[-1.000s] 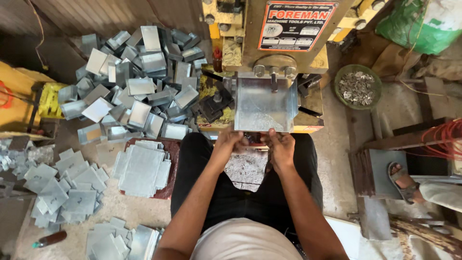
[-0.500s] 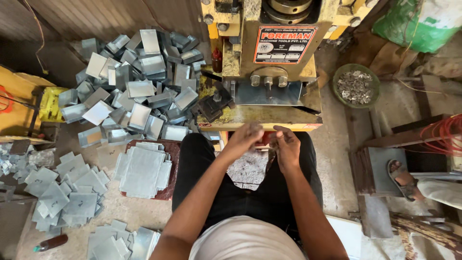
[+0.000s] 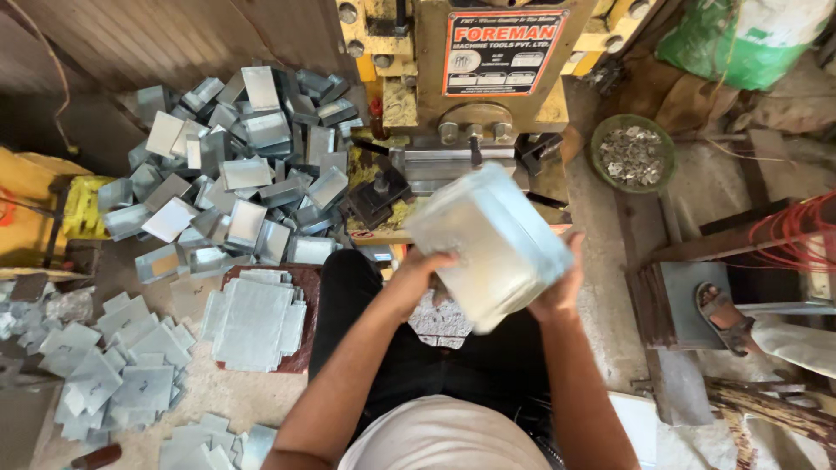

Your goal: The person sits on the floor in a workshop and repeatedly places flat metal sheets into a Foreman press machine. They operate the machine to process each sheet and then remove the finished piece, stacking it on a pile to their left. The process is repeated continuously for multiple metal sheets.

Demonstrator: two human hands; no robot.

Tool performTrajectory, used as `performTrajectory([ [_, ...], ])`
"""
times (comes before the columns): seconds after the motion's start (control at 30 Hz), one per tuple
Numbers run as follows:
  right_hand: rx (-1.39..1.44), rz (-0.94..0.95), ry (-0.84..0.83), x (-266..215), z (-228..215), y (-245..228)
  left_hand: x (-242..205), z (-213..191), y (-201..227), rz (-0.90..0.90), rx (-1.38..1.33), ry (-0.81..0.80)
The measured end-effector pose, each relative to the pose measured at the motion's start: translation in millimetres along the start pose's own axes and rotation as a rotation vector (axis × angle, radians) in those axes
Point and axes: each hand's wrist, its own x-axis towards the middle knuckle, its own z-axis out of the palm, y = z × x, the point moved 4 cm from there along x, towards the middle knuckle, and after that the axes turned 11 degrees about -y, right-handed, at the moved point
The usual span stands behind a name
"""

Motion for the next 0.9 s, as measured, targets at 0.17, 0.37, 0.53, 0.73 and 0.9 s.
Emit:
performTrajectory([
  [0.17,-0.383,-0.151,-0.178,13,16,-5,-10,-25,22,0.146,-0.403,0.033],
  [0.37,-0.357,-0.197,-0.081,32,24,27,6,-21,5,0.299,-0.028,0.118],
  [0.53,-0.434,-0.218,-0.115,46,34,32,34,-48,-9,0.515,0.297,0.360],
  [0.73,-0.587,-0.226,-0.037,77,14,26,61,-74,-13,0.513,0.273,0.394],
  [0.9,-0.791,-0.225,0.139,78,-4,16,56,-70,-13,0.491,0.216,0.409],
])
